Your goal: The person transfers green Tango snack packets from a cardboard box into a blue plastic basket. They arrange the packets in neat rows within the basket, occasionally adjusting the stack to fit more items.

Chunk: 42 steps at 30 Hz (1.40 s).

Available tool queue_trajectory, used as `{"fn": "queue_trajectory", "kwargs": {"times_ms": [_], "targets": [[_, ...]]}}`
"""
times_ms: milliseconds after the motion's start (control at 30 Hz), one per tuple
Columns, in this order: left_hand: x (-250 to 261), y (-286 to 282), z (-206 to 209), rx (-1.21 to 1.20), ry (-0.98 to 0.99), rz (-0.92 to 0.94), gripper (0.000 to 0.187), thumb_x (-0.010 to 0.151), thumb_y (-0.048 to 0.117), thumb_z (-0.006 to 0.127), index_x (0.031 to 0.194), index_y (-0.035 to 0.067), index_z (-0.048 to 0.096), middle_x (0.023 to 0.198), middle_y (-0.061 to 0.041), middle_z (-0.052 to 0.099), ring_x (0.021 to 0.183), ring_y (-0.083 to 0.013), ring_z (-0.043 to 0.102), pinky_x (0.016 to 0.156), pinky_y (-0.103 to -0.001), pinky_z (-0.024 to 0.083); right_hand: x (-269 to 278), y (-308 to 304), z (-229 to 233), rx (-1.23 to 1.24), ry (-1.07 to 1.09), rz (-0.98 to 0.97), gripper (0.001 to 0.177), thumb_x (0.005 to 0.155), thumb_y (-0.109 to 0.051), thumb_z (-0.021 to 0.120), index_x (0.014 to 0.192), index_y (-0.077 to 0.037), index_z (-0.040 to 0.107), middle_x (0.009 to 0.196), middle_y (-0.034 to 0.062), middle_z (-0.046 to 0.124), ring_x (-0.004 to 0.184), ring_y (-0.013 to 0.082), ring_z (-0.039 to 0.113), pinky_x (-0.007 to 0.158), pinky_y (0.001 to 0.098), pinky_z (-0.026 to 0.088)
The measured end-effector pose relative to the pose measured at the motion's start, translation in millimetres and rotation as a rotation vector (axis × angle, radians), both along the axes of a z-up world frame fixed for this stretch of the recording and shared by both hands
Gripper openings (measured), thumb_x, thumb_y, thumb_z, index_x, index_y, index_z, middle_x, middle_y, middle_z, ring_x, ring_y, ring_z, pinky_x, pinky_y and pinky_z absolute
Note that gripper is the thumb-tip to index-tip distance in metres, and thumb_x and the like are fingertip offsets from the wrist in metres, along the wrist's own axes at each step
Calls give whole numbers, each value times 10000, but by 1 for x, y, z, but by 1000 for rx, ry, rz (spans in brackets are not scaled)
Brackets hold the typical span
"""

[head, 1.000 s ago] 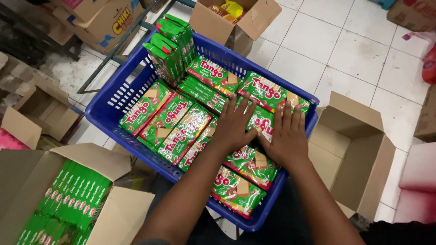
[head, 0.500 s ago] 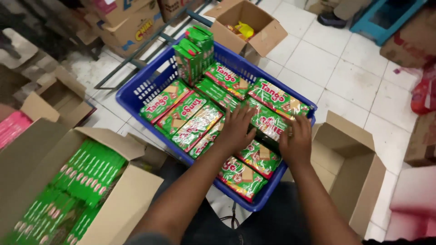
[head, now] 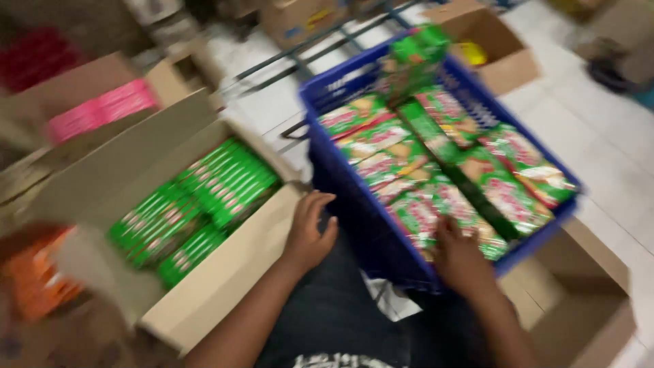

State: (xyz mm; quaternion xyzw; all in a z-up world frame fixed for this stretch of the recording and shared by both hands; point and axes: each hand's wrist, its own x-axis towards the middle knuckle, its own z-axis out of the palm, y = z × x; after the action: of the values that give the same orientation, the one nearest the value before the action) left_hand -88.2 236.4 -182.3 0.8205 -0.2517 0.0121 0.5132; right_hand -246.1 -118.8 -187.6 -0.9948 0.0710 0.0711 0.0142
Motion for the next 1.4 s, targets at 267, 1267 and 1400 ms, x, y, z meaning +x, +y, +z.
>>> {"fn": "queue_trajectory", "kwargs": {"times_ms": [267, 1267, 1400], "targets": [[-5, 103, -43, 85, -169, 198, 387, 971, 133, 669, 1344, 59, 743, 1300, -147, 741, 1272, -379, 668, 1152, -524, 499, 42, 64, 31, 431, -472, 77, 242, 1077, -100, 698, 1275, -90, 836, 1396, 138, 815, 1395, 349, 728, 1243, 510, 531], [119, 206, -138, 779, 349, 321, 851, 782, -85, 886, 1545, 169, 608, 1446, -110, 548, 998, -424, 699, 686, -571, 597, 106, 210, 19, 866, 148, 337, 259, 1068, -173, 676, 1235, -130, 869, 1282, 29, 861, 1259, 196, 807, 1147, 341, 573], [105, 213, -127, 660, 299, 378, 977, 727, 540, 1033, 1574, 242, 649, 1531, -65, 583, 1356, -396, 622, 965, -715, 536, 105, 201, 22, 864, 110, 389, 274, 1068, -161, 663, 1262, -141, 856, 1300, 35, 853, 1267, 210, 805, 1132, 356, 584]]}}
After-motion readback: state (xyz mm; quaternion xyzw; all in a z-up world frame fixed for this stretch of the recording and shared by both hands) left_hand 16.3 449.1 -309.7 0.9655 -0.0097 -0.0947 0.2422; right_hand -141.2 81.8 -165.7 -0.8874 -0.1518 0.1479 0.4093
